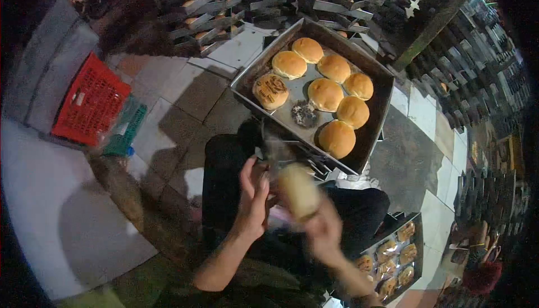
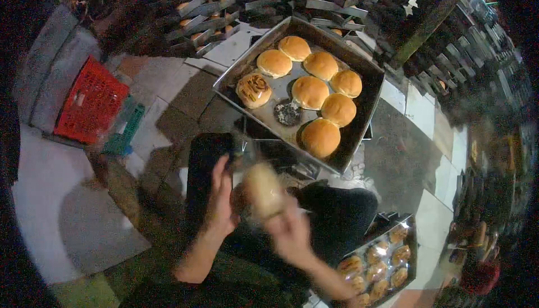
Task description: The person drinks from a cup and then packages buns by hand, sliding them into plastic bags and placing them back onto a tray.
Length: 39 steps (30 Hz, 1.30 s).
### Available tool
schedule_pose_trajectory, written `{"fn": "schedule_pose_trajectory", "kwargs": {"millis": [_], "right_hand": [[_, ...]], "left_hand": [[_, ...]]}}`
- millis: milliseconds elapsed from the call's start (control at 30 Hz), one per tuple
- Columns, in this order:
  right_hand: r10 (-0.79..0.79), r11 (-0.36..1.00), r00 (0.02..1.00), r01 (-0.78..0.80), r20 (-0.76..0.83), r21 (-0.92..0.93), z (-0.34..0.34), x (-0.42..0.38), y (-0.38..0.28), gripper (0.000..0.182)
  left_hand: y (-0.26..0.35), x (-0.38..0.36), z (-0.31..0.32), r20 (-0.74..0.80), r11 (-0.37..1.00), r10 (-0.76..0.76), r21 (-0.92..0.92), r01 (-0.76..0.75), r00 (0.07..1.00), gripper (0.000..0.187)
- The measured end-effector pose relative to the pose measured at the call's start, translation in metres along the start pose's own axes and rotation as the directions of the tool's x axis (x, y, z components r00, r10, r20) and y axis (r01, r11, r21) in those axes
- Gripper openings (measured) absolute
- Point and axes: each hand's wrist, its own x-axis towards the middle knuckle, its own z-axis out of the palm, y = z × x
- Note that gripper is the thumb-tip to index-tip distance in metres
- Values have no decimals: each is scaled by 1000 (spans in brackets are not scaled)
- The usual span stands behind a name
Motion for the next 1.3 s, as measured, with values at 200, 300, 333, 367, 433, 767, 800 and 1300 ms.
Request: {"fn": "schedule_pose_trajectory", "kwargs": {"millis": [200, 300, 333, 367, 433, 767, 800, 1300], "right_hand": [[-59, 998, 998, 59, 33, -5, 18, 19, -9, 95], [-218, 938, 930, 283, 295, -201, 25, 26, -5, 94], [-133, 922, 897, 268, 423, -280, 40, 27, -9, 92], [-175, 872, 863, 359, 473, -333, 51, 30, -22, 83], [-229, 788, 788, 495, 571, -367, 47, 32, -33, 76], [-284, 731, 805, 534, 522, -426, 41, 39, -49, 19], [-170, 735, 953, 291, 249, -612, 31, 43, -47, 24], [585, 781, 416, -54, 697, -623, -36, 2, -46, 40]], "left_hand": [[-5, -32, 11, 456, 983, 6, 161, -89, 890, 77], [-11, 10, -24, 353, 987, 34, -159, 24, 935, 67], [-4, 20, -21, 302, 843, -79, -489, 225, 950, 63], [-8, 37, -25, 231, 843, -110, -494, 214, 967, 61], [-6, 42, -39, 227, 672, -207, -674, 307, 952, 63], [3, 75, -40, 84, 546, -153, -823, 155, 985, 55], [14, 68, -34, 100, 572, -90, -809, 134, 991, 57], [-21, 79, -35, -181, 640, -216, -768, -1, 960, 53]]}}
